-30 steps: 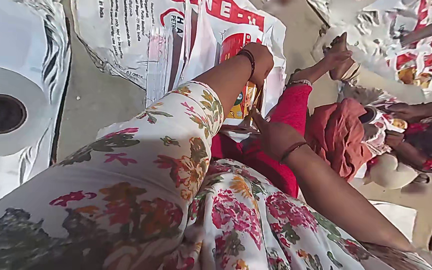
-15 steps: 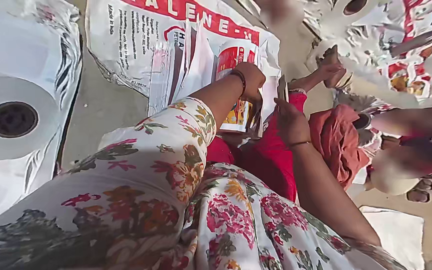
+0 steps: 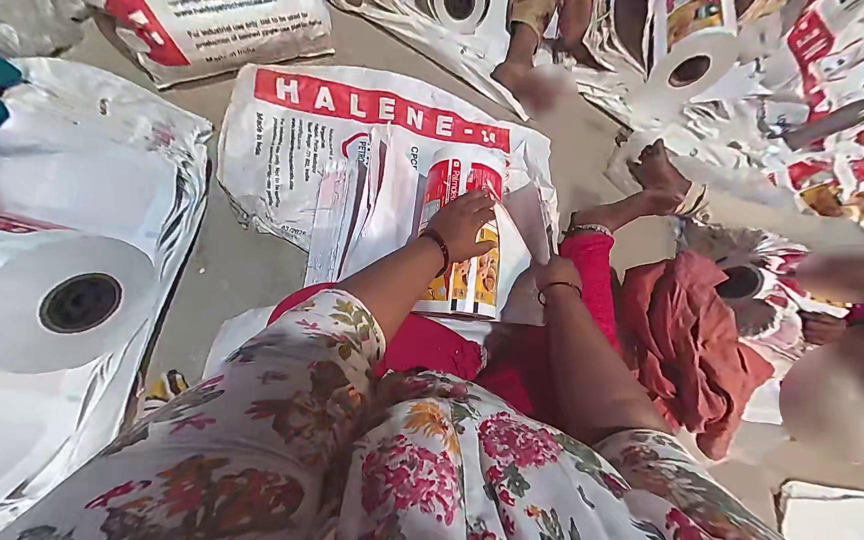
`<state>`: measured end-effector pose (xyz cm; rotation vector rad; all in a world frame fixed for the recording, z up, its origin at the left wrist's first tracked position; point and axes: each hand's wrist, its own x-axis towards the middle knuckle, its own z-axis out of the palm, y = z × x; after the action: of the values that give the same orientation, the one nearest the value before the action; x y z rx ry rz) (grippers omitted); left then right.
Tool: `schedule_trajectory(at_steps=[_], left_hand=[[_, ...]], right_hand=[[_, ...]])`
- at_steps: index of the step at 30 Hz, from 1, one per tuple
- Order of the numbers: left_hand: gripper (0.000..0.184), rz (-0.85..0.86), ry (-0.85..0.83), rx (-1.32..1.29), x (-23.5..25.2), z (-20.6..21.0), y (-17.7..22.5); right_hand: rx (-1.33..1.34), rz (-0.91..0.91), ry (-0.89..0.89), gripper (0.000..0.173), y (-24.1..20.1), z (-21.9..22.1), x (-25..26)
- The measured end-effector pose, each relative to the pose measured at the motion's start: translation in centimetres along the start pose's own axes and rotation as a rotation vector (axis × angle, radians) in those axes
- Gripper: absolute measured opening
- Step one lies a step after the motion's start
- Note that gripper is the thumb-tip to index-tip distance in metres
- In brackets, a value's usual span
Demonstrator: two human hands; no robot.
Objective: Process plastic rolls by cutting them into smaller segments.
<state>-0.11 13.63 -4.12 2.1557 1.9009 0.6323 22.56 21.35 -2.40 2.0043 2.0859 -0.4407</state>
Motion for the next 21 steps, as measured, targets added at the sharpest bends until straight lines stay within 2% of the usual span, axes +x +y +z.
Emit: schedule_trajectory(at_steps=[4,9,11,12,14,17,19,21], left_hand=[[0.055,-0.028,-0.007,-0.005,-0.4,-0.5,-0.2],[0.044,-0.05,-0.009,0.074,-0.5,-1.0,0.0],[0.043,-0.123,0.001,0.094,-0.5,-0.7,0.7],[0.043,-0.183,0.016,0.073,-0.9,-0.5,1.1],[0.049,-0.354,0.036,-0.012,-2.1,-0.2,2.1],[0.059,-0.581,-0.029,-0.092,-5.0,-0.9,4.3],[0.064,-0.64,-0.092,-0.136,-6.2,-1.6,4.7],[0.07,-0.613,-0.127,-0.157,-6.8,-1.9,3.7]], right_hand=[[0.048,-0.01,-0.043,0.051,1.1,0.0,1.1],[0.05,-0.033,0.12,0.08,1.3,-1.7,-0.9],[0.001,-0.096,0.178,0.087,0.1,-2.4,-1.9],[-0.02,-0.153,0.2,0.087,-0.8,-2.6,-2.3],[-0.012,-0.28,0.233,0.075,-2.5,-3.3,-3.2],[0.123,-0.443,0.224,0.056,-5.1,-5.5,-4.2],[0.131,-0.479,0.126,0.054,-7.3,-7.4,-4.2],[0.12,-0.475,0.042,0.061,-9.3,-8.4,-3.7]])
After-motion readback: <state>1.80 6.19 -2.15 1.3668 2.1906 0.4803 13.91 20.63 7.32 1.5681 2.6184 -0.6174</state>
